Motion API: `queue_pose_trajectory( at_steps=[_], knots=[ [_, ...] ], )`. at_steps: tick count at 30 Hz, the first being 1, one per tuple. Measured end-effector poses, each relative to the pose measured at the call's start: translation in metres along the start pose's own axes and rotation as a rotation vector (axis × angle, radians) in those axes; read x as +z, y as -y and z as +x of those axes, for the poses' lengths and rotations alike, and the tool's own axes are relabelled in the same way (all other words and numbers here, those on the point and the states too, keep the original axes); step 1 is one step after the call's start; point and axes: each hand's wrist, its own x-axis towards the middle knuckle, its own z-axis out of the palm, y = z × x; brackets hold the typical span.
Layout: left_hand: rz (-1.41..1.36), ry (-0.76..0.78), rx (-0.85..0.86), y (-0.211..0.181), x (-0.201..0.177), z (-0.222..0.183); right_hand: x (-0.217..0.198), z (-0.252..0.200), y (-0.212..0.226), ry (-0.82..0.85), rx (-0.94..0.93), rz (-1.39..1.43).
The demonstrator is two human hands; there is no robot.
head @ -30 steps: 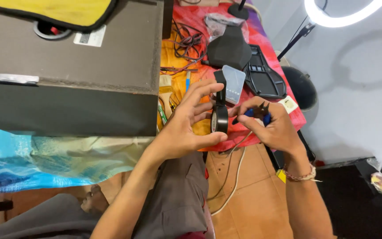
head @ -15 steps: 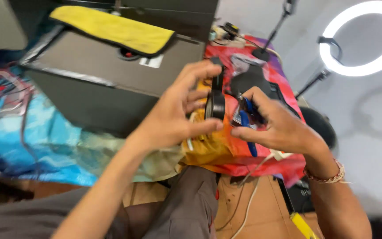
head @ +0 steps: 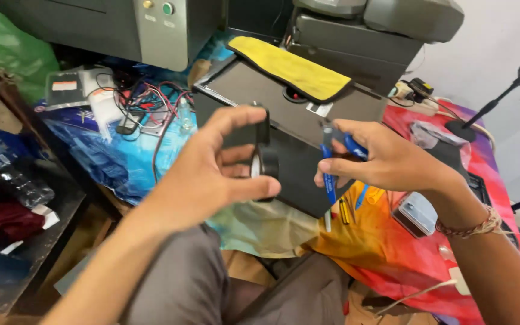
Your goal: Applying black adhesive tape to the edges of a speaker box for repair or finishing.
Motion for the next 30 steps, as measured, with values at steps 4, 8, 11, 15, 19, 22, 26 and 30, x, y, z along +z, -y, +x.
queue_pose_trajectory(
  at_steps=[4, 8, 11, 15, 19, 22, 26, 30],
  knots=[
    [-0.016, -0.041, 0.01, 0.026, -0.001, 0.003, 0.0, 0.019, -0.013, -0.065, -0.185, -0.532],
    [0.035, -0.027, 0.063, 0.032, -0.003, 0.001, 0.01, 0.021, -0.004, 0.054, -0.163, -0.598],
    [0.03, 0.008, 0.108, 0.034, -0.003, 0.002, 0.017, 0.016, 0.012, 0.084, -0.006, -0.623],
    [-0.061, 0.059, 0.083, 0.033, -0.002, -0.003, 0.023, 0.012, 0.014, 0.067, -0.003, -0.665],
    [-0.105, 0.091, 0.096, 0.033, -0.003, -0.005, 0.03, 0.011, 0.017, 0.062, 0.016, -0.721],
    [-0.125, 0.109, 0.09, 0.031, -0.003, -0.006, 0.031, 0.011, 0.014, 0.062, 0.018, -0.746],
    [-0.103, 0.113, 0.097, 0.029, -0.003, -0.008, 0.031, 0.009, 0.015, 0.066, 0.055, -0.815],
    [-0.028, 0.112, 0.098, 0.028, -0.004, -0.01, 0.031, 0.005, 0.012, 0.068, 0.076, -0.851]
  ],
)
